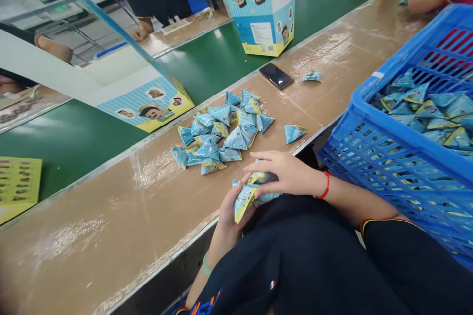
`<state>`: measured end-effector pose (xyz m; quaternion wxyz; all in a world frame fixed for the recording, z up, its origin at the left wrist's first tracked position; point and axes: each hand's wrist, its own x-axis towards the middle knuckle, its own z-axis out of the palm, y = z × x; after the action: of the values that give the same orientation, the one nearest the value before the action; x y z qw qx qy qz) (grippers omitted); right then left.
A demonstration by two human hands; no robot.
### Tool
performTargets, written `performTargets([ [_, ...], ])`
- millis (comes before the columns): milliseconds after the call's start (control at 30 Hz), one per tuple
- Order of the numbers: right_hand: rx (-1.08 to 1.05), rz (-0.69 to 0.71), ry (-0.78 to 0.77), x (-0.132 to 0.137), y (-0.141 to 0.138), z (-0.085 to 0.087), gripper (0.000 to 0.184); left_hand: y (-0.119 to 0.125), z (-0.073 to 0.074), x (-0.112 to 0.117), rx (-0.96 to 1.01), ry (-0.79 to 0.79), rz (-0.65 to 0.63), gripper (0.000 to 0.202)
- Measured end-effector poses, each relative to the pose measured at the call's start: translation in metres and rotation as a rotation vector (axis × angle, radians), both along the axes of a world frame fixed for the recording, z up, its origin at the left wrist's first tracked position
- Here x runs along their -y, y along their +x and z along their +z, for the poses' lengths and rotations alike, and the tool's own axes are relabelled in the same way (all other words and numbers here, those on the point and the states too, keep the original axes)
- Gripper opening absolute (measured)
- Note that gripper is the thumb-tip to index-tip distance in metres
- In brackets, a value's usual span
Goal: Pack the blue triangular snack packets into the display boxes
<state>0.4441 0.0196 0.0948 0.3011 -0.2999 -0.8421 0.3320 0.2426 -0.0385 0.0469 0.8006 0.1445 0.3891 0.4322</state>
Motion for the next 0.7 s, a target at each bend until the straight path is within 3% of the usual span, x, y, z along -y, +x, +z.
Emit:
performTargets([
  [100, -0.287, -0.054, -0.128, -0.002, 0.015, 0.004, 0.036, -0.004, 0.005, 0.002, 0.029, 0.067, -0.061, 0.059],
  [200, -0.557, -0.186, -0.08, -0.006, 0.044, 0.024, 0.037, -0.009, 0.005, 0.002, 0.013, 0.134, -0.056, 0.059],
  [300, -0.518, -0.316, 0.088, -0.009, 0.065, 0.046, 0.033, -0.012, 0.001, -0.002, 0.003, 0.13, -0.027, 0.055],
  [400, -0.45, -0.422, 0.196, -0.018, 0.069, 0.052, 0.037, -0.011, -0.002, -0.005, 0.012, 0.107, -0.016, 0.051],
  [533, -0.31, -0.608, 0.294, -0.046, 0.062, 0.025, 0.039, -0.011, -0.004, -0.006, 0.024, 0.1, -0.015, 0.049],
  [633, -0.226, -0.742, 0.31, -0.079, 0.063, -0.015, 0.04, -0.012, -0.004, -0.007, 0.009, 0.105, -0.003, 0.048],
  [700, -0.138, -0.788, 0.217, -0.101, 0.068, -0.042, 0.046, -0.012, -0.003, -0.009, -0.006, 0.106, 0.005, 0.047],
])
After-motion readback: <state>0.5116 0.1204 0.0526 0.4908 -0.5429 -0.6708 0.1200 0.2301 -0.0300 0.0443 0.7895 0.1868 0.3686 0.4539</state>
